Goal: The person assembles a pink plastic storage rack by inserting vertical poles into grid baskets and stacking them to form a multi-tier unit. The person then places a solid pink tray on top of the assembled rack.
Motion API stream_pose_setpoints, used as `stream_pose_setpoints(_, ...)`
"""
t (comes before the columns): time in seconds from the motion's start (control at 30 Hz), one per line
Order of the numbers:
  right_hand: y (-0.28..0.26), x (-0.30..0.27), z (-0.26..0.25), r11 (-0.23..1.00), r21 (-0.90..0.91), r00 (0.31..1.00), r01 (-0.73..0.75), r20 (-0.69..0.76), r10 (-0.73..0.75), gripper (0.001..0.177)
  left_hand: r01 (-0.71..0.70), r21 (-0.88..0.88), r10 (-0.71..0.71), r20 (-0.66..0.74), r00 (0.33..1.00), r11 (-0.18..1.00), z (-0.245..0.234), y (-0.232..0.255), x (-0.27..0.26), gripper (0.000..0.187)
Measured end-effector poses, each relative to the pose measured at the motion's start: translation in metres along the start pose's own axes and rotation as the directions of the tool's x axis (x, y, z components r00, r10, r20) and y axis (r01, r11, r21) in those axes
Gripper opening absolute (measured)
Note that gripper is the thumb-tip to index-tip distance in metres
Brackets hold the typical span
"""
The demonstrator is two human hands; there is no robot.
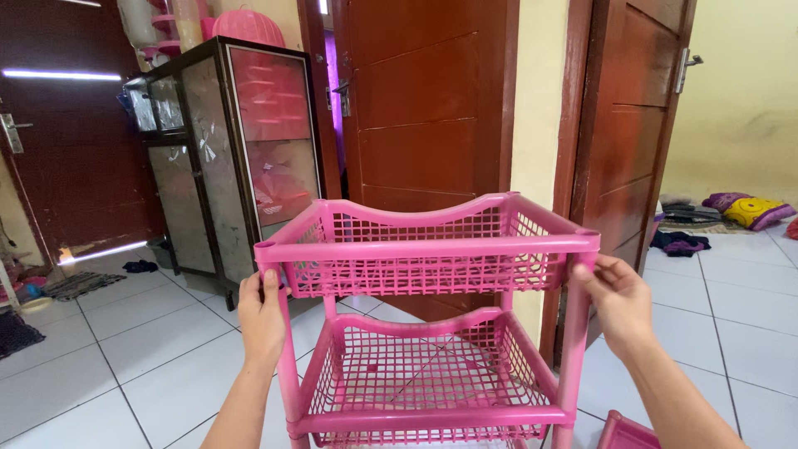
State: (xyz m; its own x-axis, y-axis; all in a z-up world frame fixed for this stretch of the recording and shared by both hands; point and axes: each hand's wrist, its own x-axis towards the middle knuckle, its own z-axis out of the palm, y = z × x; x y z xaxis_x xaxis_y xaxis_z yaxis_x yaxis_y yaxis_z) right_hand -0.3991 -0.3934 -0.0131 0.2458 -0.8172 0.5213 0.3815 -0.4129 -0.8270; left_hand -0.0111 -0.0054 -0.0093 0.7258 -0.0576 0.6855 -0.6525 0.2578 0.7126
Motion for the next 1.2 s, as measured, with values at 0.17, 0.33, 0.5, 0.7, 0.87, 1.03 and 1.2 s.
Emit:
stream_pose_setpoints(0.17,0.010,-0.019,0.005,0.997,0.006,0.996,0.076,-0.035,-0.076,0.054,-0.052,0.025,0.052,-0.003,0.999,0.998,0.001,-0.002,-0.005,0.041)
stream_pose_setpoints(0.33,0.014,-0.024,0.013,0.991,0.068,0.991,0.114,-0.074,-0.109,0.049,-0.064,0.128,0.066,-0.014,0.998,0.990,0.002,0.016,-0.009,0.040)
stream_pose_setpoints(0.5,0.016,-0.024,0.018,0.991,0.022,0.984,0.134,-0.119,-0.131,0.047,-0.226,0.596,0.411,-0.194,0.891,0.771,0.029,0.063,-0.038,0.048)
stream_pose_setpoints(0.7,-0.007,-0.037,0.019,0.973,0.014,0.971,0.231,-0.068,-0.229,0.071,-0.632,0.184,0.531,0.397,0.749,0.753,0.172,0.134,-0.111,0.059)
stream_pose_setpoints(0.87,-0.042,-0.040,0.002,0.970,-0.057,0.962,0.237,0.152,-0.226,0.102,-0.773,0.049,0.545,0.680,0.490,0.633,0.271,0.180,-0.148,0.093)
stream_pose_setpoints(1.03,-0.054,-0.029,-0.006,0.924,-0.196,0.917,0.328,0.302,-0.261,0.096,-0.703,0.193,0.393,0.715,0.578,0.684,0.289,0.186,-0.158,0.092)
stream_pose_setpoints(1.2,-0.049,-0.023,-0.009,0.945,-0.152,0.934,0.290,0.262,-0.244,0.087,-0.714,0.210,0.383,0.725,0.572,0.668,0.288,0.186,-0.162,0.093)
